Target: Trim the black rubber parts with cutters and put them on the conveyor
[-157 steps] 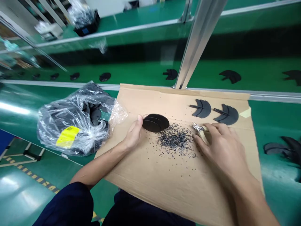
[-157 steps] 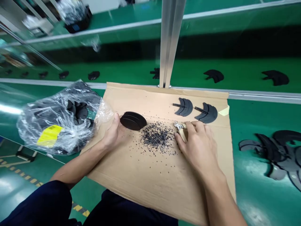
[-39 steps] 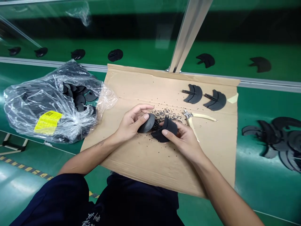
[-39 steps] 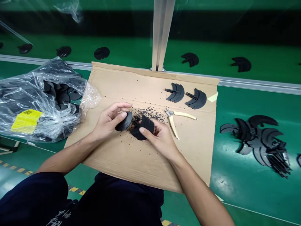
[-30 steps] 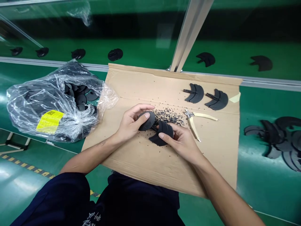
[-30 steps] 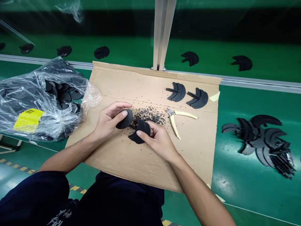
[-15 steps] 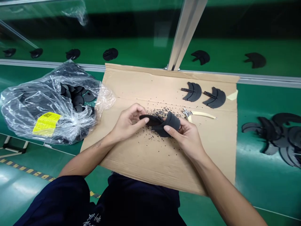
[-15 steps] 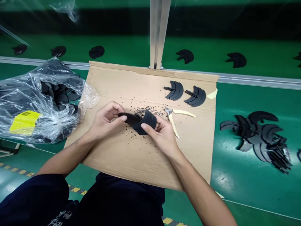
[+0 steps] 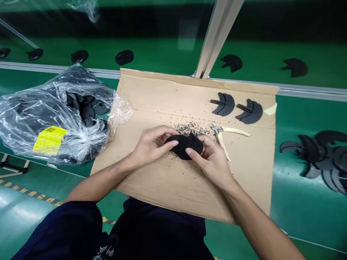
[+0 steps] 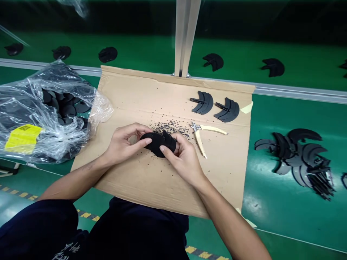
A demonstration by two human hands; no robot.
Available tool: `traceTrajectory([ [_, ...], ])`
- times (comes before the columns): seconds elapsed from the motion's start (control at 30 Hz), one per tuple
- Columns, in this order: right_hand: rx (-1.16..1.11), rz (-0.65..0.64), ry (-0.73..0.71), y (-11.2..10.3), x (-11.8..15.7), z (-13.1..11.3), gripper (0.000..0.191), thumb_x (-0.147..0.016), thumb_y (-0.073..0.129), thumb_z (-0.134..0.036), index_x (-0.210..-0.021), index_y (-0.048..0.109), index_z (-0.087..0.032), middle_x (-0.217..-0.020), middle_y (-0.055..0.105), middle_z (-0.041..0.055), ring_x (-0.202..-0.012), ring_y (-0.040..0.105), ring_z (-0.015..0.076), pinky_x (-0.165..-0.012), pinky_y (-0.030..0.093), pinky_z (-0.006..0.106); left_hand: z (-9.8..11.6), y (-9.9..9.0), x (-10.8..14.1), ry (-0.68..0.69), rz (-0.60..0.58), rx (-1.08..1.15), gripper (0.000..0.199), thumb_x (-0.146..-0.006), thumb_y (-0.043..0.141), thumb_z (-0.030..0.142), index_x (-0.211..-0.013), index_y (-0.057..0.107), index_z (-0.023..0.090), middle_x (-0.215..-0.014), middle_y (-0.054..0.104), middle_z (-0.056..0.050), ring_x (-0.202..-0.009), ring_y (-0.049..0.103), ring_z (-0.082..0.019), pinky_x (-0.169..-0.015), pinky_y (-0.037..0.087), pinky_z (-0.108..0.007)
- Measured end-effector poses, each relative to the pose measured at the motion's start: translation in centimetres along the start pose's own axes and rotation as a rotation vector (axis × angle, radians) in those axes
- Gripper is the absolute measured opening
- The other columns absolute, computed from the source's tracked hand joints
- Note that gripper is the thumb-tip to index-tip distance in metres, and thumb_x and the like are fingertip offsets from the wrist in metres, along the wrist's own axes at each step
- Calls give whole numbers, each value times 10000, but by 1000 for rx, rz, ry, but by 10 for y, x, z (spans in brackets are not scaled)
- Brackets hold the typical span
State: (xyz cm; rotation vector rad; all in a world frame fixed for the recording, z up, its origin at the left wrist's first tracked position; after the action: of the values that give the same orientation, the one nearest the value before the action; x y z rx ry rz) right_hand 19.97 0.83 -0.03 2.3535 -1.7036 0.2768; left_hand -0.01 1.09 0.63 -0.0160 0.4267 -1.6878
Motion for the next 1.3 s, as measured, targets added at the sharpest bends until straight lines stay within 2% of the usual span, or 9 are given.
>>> traceTrajectory([
  [0.1,1,-11,14,1,1,2,370,-793,776,-533,-888,562,-248,-689,475,-44,-602,449,125,-526,381,258,0,1,1,-64,39,76,127,-883,744,256,-928,654,178,-806,698,8,-687,636,-79,-616,502,-175],
  [0.2,21,-19,19,1,1,2,370,-789,778,-537,-899,576,-248,-724,505,-30,-631,477,136,-548,411,267,0,5,3,-86,18,56,157,-865,760,260,-903,630,179,-745,663,33,-611,591,-58,-556,467,-157],
  [0.33,30,-33,4,0,1,2,383,-791,771,-558,-899,578,-245,-742,510,-23,-655,482,142,-562,417,268,-1,7,4,-48,46,-9,164,-880,744,283,-896,618,180,-663,597,58,-549,528,-46,-521,436,-151],
  [0.6,87,-20,-51,1,0,4,389,-825,731,-584,-865,562,-236,-734,474,-27,-649,441,135,-559,375,267,-4,7,7,-24,33,-61,160,-895,732,302,-926,633,180,-652,567,53,-566,522,-58,-547,447,-159],
  [0.9,232,15,-136,0,1,4,363,-897,655,-572,-832,552,-230,-723,481,-20,-650,438,140,-584,369,285,-3,6,11,97,24,-200,159,-907,720,305,-991,670,180,-717,630,29,-626,580,-78,-621,496,-179],
  [1.0,300,5,-212,-1,3,2,305,-934,630,-518,-855,559,-232,-735,502,-17,-644,450,137,-585,374,282,-3,7,12,153,31,-227,190,-913,715,299,-1058,677,182,-783,673,9,-677,618,-89,-653,517,-188],
  [1.13,406,2,-364,-3,5,0,231,-979,593,-439,-876,562,-233,-687,503,-30,-584,456,123,-542,372,262,0,7,9,212,-16,-167,271,-924,714,327,-1144,687,172,-924,718,-47,-813,666,-124,-720,555,-223],
  [1.2,457,-19,-456,-3,6,-1,153,-991,588,-365,-927,587,-226,-723,587,-18,-598,526,123,-546,406,252,1,5,7,269,-30,-133,253,-915,730,332,-1110,713,173,-955,729,-60,-852,679,-132,-744,569,-237],
  [1.3,509,-53,-584,-4,7,-2,27,-981,592,-222,-1000,612,-222,-884,729,21,-699,661,132,-621,498,242,2,2,6,359,-25,-113,259,-887,768,297,-1114,735,176,-949,731,-59,-867,693,-126,-760,580,-232],
])
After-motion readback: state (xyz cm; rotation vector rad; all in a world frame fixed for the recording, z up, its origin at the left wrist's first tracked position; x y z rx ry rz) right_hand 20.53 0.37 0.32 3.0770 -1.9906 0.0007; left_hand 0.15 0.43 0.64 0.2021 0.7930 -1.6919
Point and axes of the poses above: each hand's wrist, its own x-axis away from the middle knuckle, its own y-axis out of the palm, z = x × y, the point moved 1 cm from there along -x, towards the middle knuckle
